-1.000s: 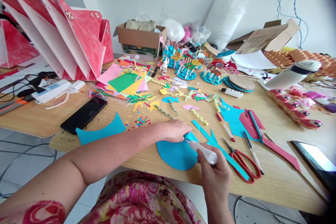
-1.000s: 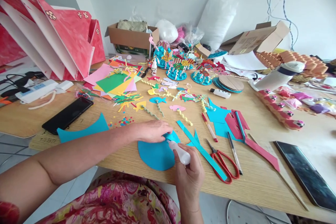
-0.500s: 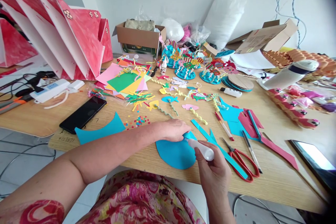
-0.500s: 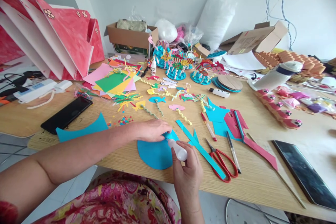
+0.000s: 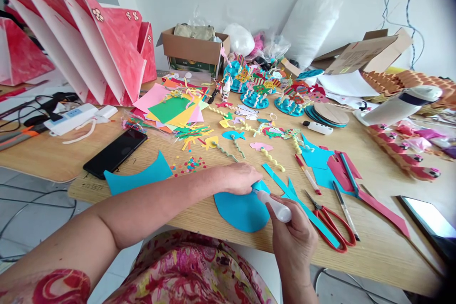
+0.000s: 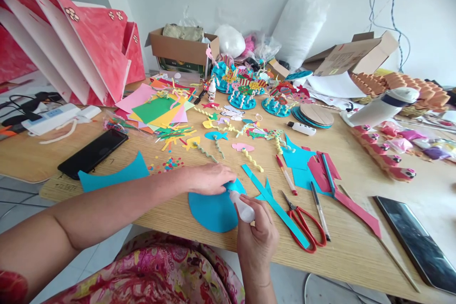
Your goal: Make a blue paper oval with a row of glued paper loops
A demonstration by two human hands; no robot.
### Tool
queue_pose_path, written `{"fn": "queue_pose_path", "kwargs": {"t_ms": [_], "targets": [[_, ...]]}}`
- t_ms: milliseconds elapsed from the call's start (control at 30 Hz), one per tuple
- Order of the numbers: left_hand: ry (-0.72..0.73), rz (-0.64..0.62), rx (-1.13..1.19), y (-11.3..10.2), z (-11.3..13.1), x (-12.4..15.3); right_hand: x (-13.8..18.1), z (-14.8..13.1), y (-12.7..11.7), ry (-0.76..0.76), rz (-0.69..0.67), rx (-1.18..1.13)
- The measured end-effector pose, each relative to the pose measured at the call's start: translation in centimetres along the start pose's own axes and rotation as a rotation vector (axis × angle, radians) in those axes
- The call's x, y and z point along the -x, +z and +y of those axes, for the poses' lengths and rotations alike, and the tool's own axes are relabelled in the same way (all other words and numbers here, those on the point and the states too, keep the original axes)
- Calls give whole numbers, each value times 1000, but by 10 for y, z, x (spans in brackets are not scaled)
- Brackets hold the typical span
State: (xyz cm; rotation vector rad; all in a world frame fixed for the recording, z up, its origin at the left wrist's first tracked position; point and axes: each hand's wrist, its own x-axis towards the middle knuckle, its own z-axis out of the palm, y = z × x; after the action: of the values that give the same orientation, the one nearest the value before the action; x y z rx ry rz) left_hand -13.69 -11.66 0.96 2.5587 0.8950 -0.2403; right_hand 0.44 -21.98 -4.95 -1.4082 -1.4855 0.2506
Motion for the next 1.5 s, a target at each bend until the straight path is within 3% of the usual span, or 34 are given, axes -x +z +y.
{"fn": "queue_pose_path", "kwargs": {"t_ms": [467, 767, 1000, 1267, 1500], "targets": [[12, 16, -22, 3, -1, -1, -2, -1, 1, -10, 0, -8], [13, 29, -30, 6, -3, -3, 10, 2, -6, 130, 20, -194], [22, 47, -25, 7, -3, -3, 10, 8, -1, 119, 6, -192], [22, 58, -6, 10, -4, -4, 13, 9, -3, 255, -21, -238], [29, 46, -9, 9, -5, -4, 13, 12, -10, 255, -4, -220]]}}
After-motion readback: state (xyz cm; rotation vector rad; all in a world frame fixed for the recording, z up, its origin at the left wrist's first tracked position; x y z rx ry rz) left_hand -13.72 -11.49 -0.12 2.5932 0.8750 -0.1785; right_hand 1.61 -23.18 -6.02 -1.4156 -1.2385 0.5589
